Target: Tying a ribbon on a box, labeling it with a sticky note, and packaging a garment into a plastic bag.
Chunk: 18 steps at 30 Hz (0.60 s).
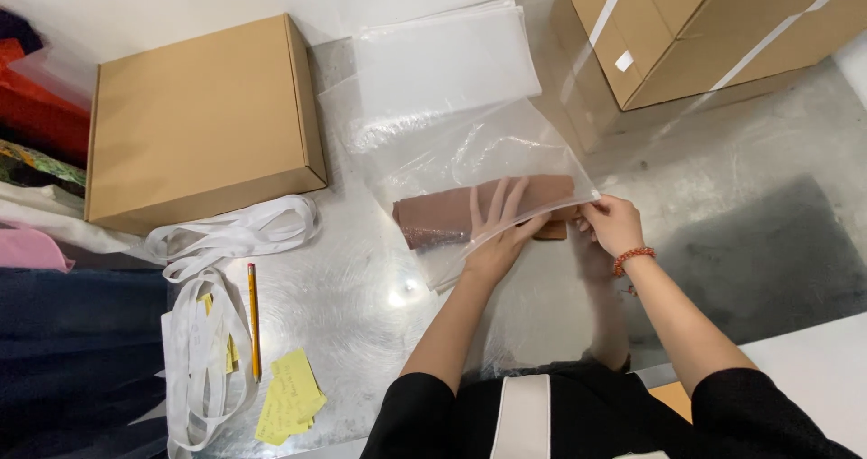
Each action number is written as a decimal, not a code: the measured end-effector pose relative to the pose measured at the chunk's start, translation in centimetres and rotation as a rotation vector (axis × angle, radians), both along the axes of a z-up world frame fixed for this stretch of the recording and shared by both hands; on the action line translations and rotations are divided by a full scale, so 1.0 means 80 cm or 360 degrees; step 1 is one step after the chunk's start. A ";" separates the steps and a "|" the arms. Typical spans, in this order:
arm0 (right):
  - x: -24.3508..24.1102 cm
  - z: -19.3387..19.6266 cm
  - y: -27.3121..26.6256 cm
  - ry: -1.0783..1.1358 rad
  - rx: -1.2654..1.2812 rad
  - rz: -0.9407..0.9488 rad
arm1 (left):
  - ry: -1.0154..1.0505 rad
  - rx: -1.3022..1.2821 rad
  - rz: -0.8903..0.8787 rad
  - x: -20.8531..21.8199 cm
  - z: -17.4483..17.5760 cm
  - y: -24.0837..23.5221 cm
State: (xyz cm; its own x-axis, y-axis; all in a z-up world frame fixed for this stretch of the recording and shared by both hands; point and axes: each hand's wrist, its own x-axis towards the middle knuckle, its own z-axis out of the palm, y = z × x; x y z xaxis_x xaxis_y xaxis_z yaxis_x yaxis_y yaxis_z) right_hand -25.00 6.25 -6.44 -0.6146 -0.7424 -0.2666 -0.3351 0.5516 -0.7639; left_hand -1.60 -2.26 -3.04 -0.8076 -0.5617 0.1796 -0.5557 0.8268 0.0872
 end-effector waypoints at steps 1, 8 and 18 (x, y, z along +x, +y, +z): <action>-0.001 -0.003 0.000 0.0001 -0.0002 -0.0003 | 0.0001 -0.0002 -0.0003 0.003 0.001 -0.002; 0.004 0.000 0.014 0.0279 0.0089 0.0101 | -0.0001 0.0022 -0.0033 -0.002 -0.032 -0.020; 0.005 -0.002 0.030 0.0178 0.0116 0.0067 | 0.0204 0.0044 0.0448 -0.037 -0.060 -0.031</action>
